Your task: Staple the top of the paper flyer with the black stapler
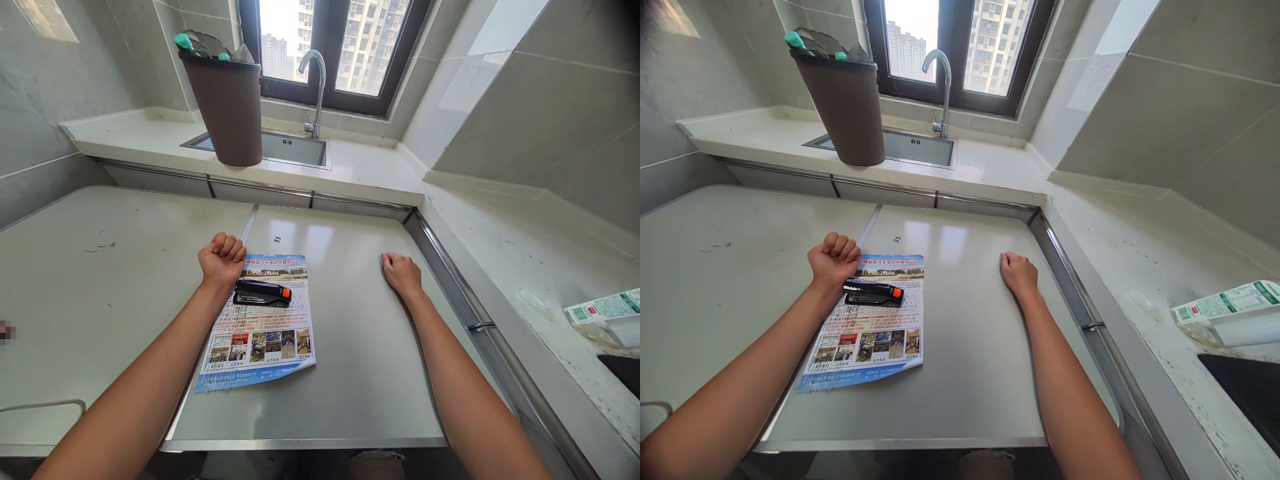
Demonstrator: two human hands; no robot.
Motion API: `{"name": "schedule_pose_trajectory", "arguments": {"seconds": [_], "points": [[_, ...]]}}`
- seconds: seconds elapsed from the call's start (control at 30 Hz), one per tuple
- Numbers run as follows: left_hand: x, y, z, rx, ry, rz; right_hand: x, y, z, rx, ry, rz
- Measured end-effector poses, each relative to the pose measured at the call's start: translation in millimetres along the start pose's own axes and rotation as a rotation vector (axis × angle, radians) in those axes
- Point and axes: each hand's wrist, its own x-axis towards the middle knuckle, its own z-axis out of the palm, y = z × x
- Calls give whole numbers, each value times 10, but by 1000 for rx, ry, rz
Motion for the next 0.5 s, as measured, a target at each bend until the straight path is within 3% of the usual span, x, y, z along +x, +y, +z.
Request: {"name": "schedule_pose_trajectory", "arguments": {"seconds": [0.13,0.37,0.43,0.5], "points": [[15,-1,-26,-8,-4,-3,-106,-222,-39,128,-46,-224],[11,3,-41,3,-42,2,-702,-1172,-223,689,-279,-962],[1,1,-32,2,-36,-1,-930,-1484,-236,722,-318,-1054],[-8,-2,-23,-3,-20,-8,-1102,-1749,-205,681,-327,-1039]]}}
